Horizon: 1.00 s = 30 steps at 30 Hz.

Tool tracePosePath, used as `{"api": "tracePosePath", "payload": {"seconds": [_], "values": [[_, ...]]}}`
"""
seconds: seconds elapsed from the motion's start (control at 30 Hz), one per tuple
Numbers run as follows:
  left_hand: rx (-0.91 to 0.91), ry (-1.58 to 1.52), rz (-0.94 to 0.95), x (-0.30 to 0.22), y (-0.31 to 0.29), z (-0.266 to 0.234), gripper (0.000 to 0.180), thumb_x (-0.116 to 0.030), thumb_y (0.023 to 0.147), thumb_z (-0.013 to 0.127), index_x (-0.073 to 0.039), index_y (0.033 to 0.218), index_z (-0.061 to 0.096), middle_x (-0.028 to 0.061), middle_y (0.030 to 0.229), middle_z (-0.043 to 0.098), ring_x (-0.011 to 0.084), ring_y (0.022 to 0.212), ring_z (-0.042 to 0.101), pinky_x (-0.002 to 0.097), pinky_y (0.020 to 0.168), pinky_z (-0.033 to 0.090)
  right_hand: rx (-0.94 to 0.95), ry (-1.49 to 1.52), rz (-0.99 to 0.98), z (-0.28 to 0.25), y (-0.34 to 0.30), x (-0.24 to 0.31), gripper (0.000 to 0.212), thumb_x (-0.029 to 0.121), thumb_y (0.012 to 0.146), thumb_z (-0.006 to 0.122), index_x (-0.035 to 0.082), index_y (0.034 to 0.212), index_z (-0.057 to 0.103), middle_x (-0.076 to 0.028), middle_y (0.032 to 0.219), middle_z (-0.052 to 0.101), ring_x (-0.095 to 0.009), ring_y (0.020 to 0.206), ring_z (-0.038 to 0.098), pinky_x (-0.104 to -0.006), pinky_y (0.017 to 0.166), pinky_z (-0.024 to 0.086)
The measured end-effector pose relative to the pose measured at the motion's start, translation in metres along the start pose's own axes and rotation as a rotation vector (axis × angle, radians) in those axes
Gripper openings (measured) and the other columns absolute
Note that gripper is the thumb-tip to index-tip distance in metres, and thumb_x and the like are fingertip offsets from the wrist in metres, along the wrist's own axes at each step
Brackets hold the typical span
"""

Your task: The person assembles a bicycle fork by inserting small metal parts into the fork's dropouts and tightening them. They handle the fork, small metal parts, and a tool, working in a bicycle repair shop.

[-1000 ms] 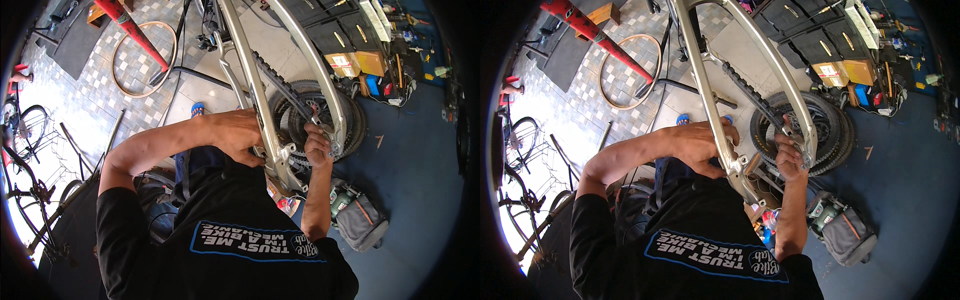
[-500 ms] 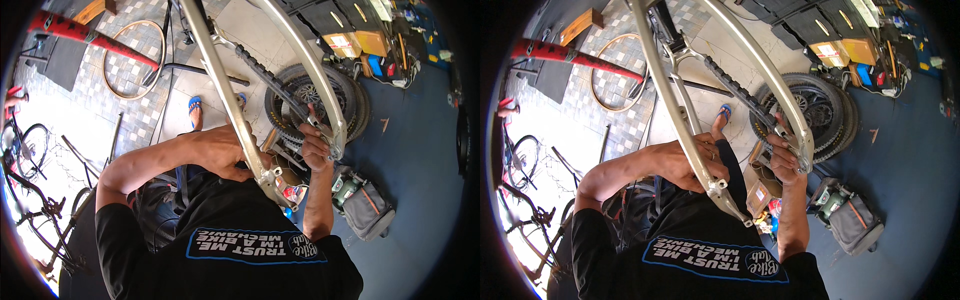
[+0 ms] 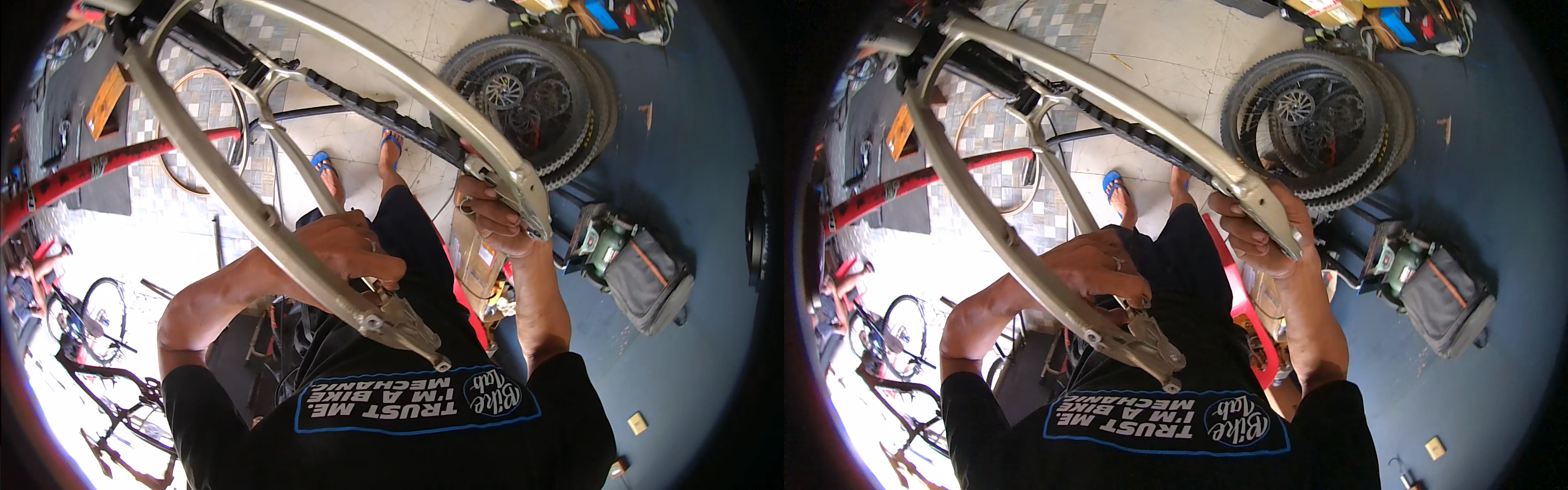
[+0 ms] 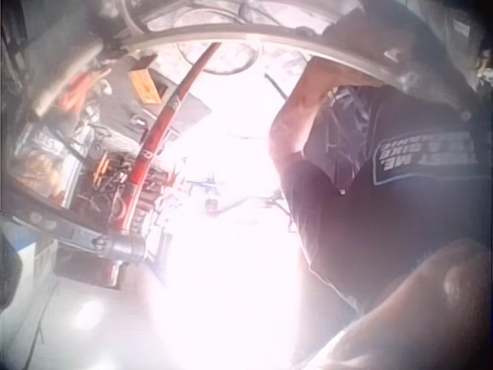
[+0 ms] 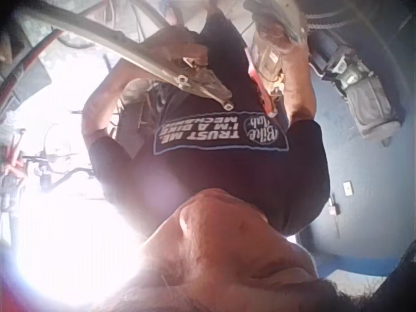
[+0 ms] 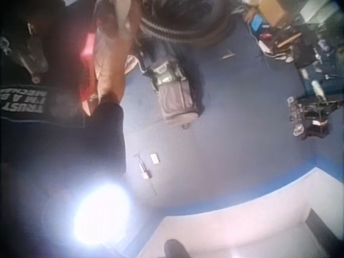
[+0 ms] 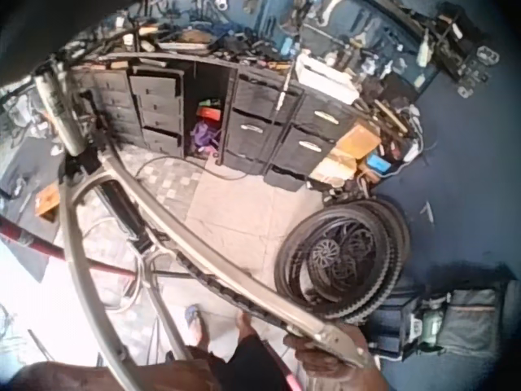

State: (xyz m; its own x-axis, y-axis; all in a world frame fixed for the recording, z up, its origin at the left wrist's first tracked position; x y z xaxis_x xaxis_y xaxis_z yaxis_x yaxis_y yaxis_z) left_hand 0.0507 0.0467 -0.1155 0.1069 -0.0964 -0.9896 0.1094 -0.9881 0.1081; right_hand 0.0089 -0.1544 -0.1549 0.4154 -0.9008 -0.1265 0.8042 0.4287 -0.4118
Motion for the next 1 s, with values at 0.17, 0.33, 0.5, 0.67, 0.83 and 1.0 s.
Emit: {"api": "tracePosePath", "payload": {"seconds": [0.17,0.33,0.5,0.67,0.83,1.0], "values": [[0.068,0.05,-0.102,-0.004,0.006,-0.003,0.03,-0.015,0.077,0.085,-0.012,0.101,0.068,0.0,0.085,0.072,0.0216,0.081,0.068,0.0397,0.085,0.045,-0.046,0.011,-0.026,0.023,0.006,-0.006,0.062,0.017,0.098,0.052,-0.004,0.154,0.034,-0.024,0.111,0.059,-0.016,0.059,0.057,-0.0255,0.047,0.054],[0.094,0.041,-0.113,0.003,0.003,0.0,0.031,-0.016,0.074,0.088,-0.015,0.099,0.07,0.0009,0.109,0.077,0.021,0.095,0.071,0.0417,0.091,0.045,-0.027,0.025,-0.06,0.007,0.002,-0.004,0.062,0.011,0.095,0.05,-0.004,0.153,0.036,-0.027,0.121,0.061,-0.022,0.062,0.064,-0.0283,0.045,0.056],[0.094,0.143,-0.042,-0.003,-0.002,0.006,0.028,-0.022,0.075,0.087,-0.016,0.097,0.07,0.0017,0.121,0.075,0.0244,0.105,0.069,0.0459,0.094,0.047,-0.042,-0.077,-0.035,0.005,0.005,-0.001,0.065,0.027,0.101,0.058,-0.001,0.155,0.033,-0.03,0.126,0.053,-0.013,0.057,0.059,-0.0232,0.046,0.056],[0.123,0.213,-0.013,-0.005,-0.001,0.006,0.024,-0.025,0.077,0.082,-0.016,0.095,0.068,0.0021,0.123,0.074,0.0253,0.107,0.068,0.0451,0.096,0.048,-0.124,-0.076,-0.036,0.003,0.005,-0.001,0.062,0.017,0.098,0.053,0.0,0.154,0.034,-0.031,0.124,0.056,-0.016,0.054,0.058,-0.0238,0.046,0.055],[0.192,0.196,-0.017,-0.007,0.005,0.003,0.019,-0.023,0.08,0.078,-0.016,0.093,0.067,0.0044,0.127,0.071,0.0225,0.111,0.067,0.0445,0.099,0.046,-0.097,-0.025,-0.041,0.002,0.004,-0.001,0.059,0.014,0.097,0.048,-0.001,0.153,0.037,-0.031,0.124,0.061,-0.024,0.07,0.071,-0.0308,0.051,0.06],[0.252,0.092,-0.053,-0.008,0.012,0.0,0.018,-0.015,0.081,0.077,-0.013,0.095,0.066,0.0068,0.121,0.071,0.0239,0.108,0.069,0.0456,0.1,0.046,0.058,-0.096,0.0,0.003,0.004,0.003,0.061,0.011,0.094,0.048,-0.002,0.153,0.036,-0.027,0.117,0.068,-0.026,0.076,0.077,-0.0328,0.058,0.065]]}}
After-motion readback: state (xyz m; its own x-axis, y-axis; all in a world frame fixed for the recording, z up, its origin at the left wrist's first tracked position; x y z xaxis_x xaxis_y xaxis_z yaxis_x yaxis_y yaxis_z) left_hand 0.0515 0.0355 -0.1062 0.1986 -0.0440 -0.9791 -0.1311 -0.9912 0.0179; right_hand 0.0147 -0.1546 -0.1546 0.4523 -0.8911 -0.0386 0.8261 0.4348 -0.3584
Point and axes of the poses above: each hand's wrist, its own y-axis towards the middle knuckle, its own z-axis out of the palm, x = y × z, the point moved 7 cm from there along y, towards the middle knuckle
